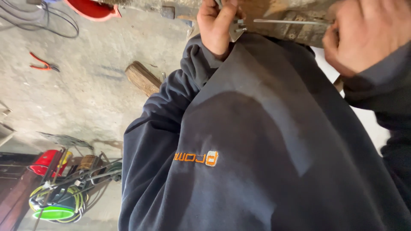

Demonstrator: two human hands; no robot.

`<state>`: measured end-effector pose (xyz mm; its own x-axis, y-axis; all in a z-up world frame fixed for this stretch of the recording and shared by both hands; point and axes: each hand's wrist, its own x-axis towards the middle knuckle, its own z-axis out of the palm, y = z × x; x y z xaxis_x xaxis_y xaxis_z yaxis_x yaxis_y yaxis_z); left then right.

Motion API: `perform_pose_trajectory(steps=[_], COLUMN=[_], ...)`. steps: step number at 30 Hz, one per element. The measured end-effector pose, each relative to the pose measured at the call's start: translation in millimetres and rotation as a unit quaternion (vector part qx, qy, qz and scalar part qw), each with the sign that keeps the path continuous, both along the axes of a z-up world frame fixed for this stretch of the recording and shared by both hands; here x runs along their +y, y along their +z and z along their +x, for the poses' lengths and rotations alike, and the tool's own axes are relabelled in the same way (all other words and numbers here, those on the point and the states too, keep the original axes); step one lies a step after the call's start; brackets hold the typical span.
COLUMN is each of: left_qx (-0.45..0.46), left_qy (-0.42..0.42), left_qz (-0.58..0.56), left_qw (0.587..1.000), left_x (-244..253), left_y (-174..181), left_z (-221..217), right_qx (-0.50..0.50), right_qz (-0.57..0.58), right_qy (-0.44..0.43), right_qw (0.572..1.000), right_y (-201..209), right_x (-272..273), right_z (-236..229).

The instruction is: The person sits at a workbench repairing a white electrical plug adapter. They use a screwdriver to unscrew the plug housing, pull the assembly apart, handle the internal metal contacts and small screws, and repeatedly drive the screws with the screwdriver while holding the plug body.

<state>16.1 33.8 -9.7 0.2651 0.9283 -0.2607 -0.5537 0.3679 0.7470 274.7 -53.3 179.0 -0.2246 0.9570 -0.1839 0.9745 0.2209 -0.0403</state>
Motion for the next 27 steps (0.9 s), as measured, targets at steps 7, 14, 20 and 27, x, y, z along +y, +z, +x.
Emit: perform_pose_trajectory(steps=[7, 14, 20, 27], left_qx=[-0.104, -0.084, -0.028, -0.048], left_qy=[-0.066, -0.097, -0.085, -0.126], left_qz=[-0.059, -0.054, -0.109, -0.117], left_qw=[0.991, 0.990, 0.990, 0.984], left_x=[8, 17, 22, 17], left_y=[17, 18, 18, 22], left_z=[5, 1, -2, -11], right_qx=[0.490, 0.476, 0.376, 0.322], right_qz=[-0.005, 0.041, 0.163, 0.118], right_qy=[-0.101, -0.108, 0.098, -0.130], right_qw=[0.866, 0.872, 0.907, 0.930], right_y=[-85, -106, -87, -159], right_x=[22, 32, 50, 47], right_z=[-62, -78, -61, 2])
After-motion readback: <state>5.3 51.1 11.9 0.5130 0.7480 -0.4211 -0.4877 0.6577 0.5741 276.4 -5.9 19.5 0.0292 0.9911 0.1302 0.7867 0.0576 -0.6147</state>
